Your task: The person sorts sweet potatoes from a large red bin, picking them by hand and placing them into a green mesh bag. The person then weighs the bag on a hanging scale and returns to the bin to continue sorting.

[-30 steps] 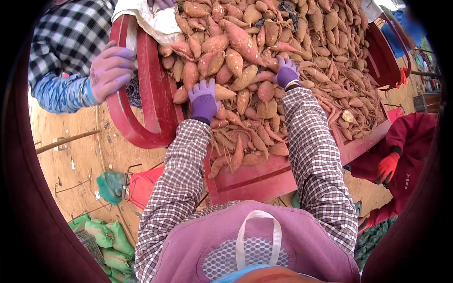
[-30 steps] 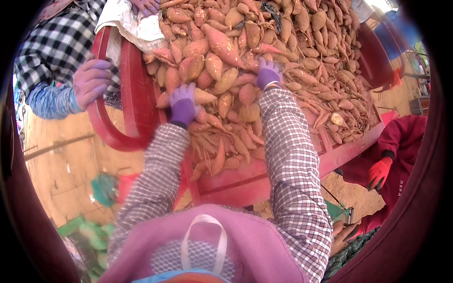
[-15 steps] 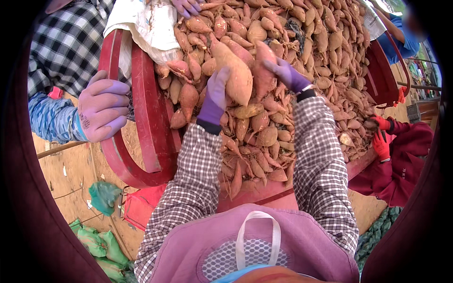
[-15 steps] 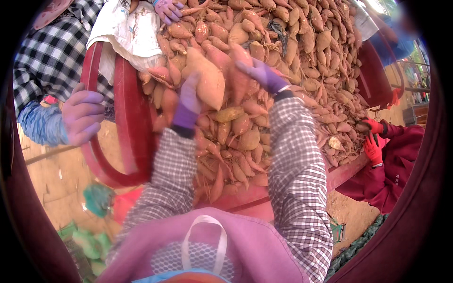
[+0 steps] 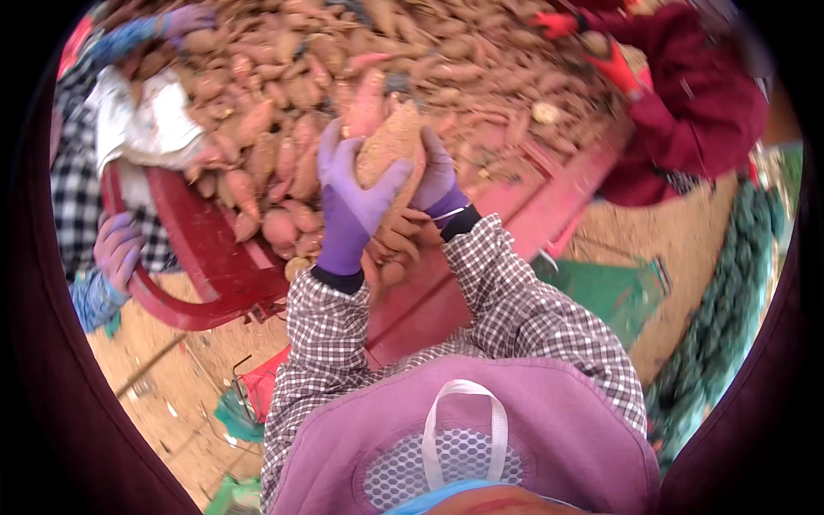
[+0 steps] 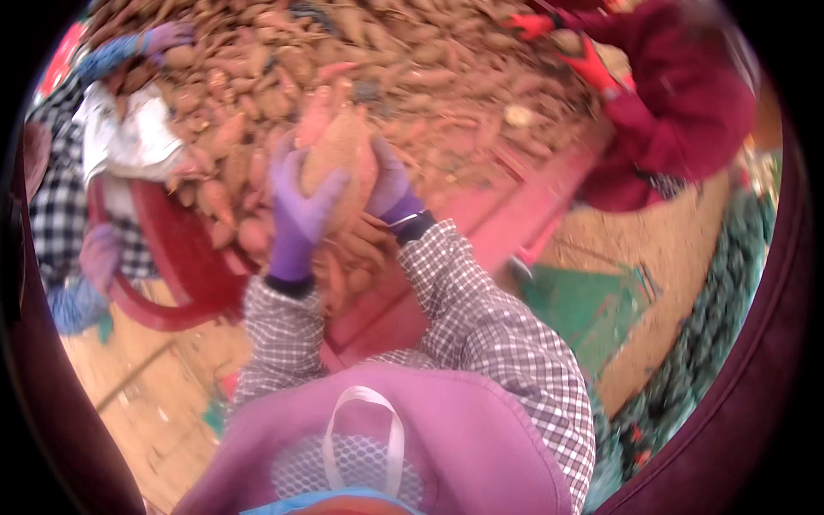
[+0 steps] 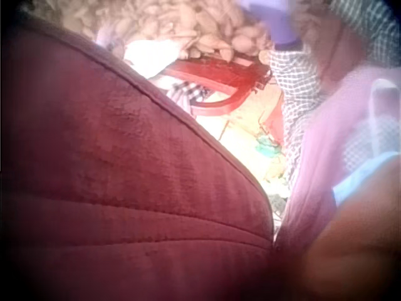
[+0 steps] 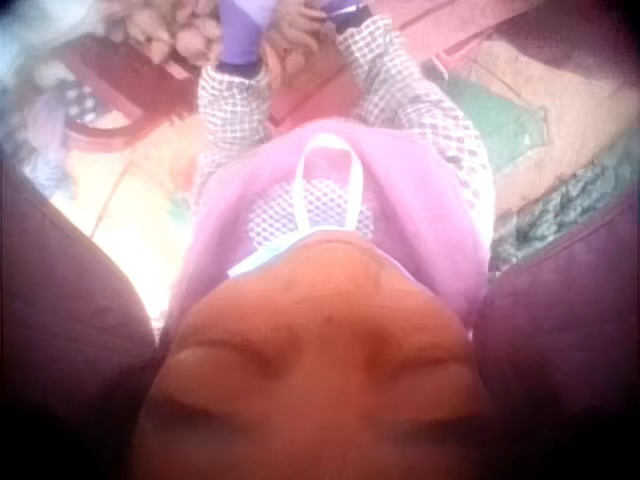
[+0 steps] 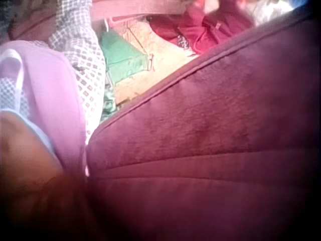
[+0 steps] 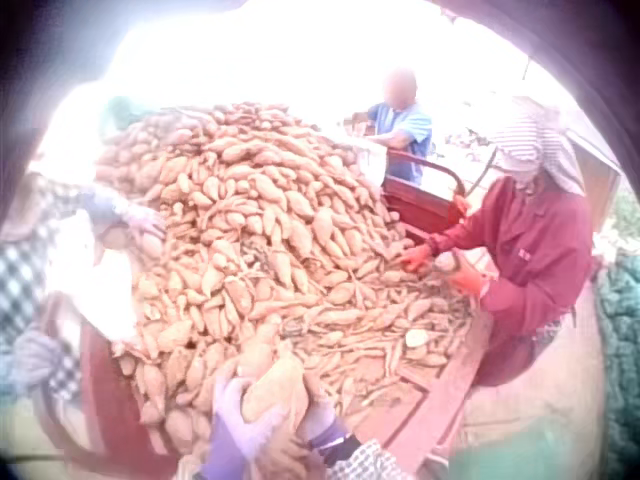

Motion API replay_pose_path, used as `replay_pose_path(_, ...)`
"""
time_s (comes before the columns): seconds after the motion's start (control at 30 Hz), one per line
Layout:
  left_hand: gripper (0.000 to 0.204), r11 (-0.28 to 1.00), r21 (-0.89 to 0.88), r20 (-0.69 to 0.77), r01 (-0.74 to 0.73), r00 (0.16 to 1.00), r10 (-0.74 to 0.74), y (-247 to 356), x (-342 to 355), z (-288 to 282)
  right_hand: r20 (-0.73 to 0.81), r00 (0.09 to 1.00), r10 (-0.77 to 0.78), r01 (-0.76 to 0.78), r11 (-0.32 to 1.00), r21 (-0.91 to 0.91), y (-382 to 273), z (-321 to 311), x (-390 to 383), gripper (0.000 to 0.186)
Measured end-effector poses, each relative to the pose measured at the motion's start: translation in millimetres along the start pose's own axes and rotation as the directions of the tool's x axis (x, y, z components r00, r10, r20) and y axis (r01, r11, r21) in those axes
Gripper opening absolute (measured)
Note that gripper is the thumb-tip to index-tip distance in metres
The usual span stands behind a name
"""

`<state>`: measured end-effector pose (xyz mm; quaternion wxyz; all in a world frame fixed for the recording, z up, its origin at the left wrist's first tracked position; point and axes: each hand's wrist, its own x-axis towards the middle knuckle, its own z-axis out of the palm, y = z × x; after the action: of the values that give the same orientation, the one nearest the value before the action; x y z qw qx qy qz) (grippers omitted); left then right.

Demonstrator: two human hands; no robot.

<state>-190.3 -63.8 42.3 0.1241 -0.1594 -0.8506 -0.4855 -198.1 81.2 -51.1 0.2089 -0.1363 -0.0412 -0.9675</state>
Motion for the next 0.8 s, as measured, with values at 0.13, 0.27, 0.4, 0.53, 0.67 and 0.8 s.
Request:
replay_pose_path(0.13, 0.060, 0.987, -0.155, 0.189, 0.050, 0.982, -0.020, 91, -93, 78, -0.219, 0.943, -0.249, 0.238, 0.968, -0.079, -31, 43, -171, 0.064)
replay_pose_path(0.27, 0.071, 0.992, -0.119, 0.443, -0.036, 0.893, 0.086, 184, -199, 177, -0.333, 0.742, -0.582, 0.462, 0.804, -0.375, -41, 120, -352, 0.061)
replay_pose_path(0.4, 0.072, 0.991, -0.128, 0.666, -0.039, 0.737, 0.115, 243, -271, 285, -0.349, 0.506, -0.789, 0.452, 0.587, -0.671, -41, 155, -492, 0.072)
replay_pose_path(0.53, 0.079, 0.959, -0.191, 0.815, 0.209, 0.579, 0.036, 300, -337, 358, -0.263, 0.632, -0.730, 0.507, 0.645, -0.572, -78, 113, -628, 0.070)
replay_pose_path(0.67, 0.065, 0.891, -0.283, 0.885, 0.355, 0.454, 0.100, 275, -322, 330, -0.427, 0.340, -0.838, 0.269, 0.522, -0.809, -113, 84, -668, 0.060)
replay_pose_path(0.8, 0.057, 0.861, -0.315, 0.610, 0.400, 0.780, -0.140, 164, -261, 251, -0.782, 0.031, -0.622, 0.430, 0.715, -0.552, -142, 93, -576, 0.060)
